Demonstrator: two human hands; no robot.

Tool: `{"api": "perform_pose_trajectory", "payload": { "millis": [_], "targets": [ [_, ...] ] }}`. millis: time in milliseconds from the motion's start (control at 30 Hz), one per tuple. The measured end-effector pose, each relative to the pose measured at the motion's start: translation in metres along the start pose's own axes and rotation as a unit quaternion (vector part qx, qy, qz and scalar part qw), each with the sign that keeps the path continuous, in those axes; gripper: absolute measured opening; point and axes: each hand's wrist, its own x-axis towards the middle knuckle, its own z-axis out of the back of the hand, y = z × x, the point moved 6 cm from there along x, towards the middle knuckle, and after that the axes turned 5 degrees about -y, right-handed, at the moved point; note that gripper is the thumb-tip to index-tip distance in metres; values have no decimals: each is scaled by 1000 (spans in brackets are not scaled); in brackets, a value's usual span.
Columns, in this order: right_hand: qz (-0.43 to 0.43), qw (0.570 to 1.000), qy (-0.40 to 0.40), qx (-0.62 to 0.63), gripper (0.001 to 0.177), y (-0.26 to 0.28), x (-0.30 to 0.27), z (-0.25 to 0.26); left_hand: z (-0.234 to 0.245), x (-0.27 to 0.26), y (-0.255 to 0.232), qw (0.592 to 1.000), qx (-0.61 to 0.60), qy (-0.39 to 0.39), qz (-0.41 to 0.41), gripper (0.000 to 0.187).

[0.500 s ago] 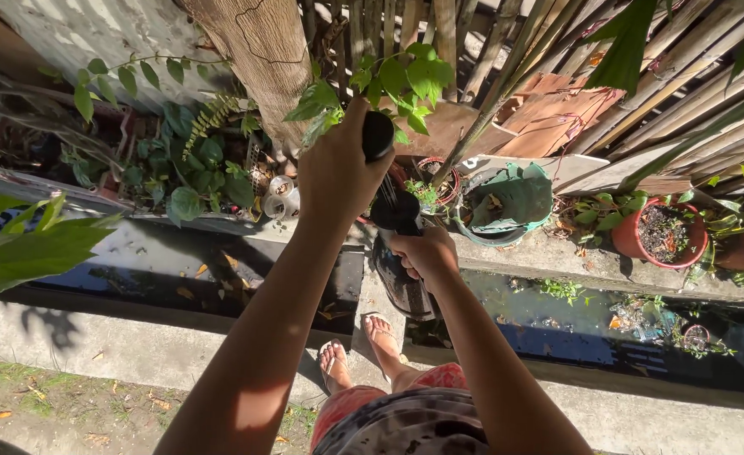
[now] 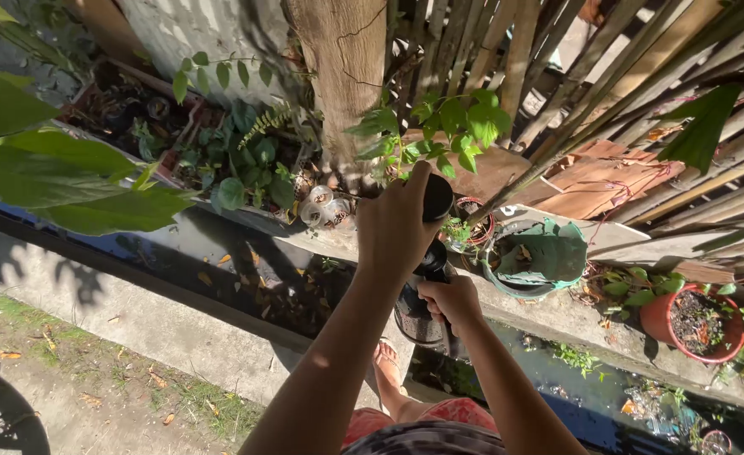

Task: Pumping a hand sprayer and using it to spray plants in a garden area.

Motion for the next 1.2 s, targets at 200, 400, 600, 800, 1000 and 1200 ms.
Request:
{"api": "perform_pose_trajectory", "payload": {
  "millis": [200,400,600,800,1000,1200],
  "targets": [
    [16,997,41,-64,22,20,-21,-34,48,-14,37,995,-22,-53,79,45],
    [56,996,42,-56,17,31,-22,-62,10,-45,54,990,49,10,134,67],
    [83,989,109,-54,23,36,-27,-93,31,-60,74,979,98,13,176,69],
    [76,983,139,-88,21,29,-31,-111,41,-58,92,975,99,20,200,58],
    [43,986,132,-98,16,11,-47,-129,62,-64,120,982,96,10,165,53],
    [23,995,90,-45,11,-20,-72,-146,57,-89,135,991,-4,50,122,51]
  ]
}}
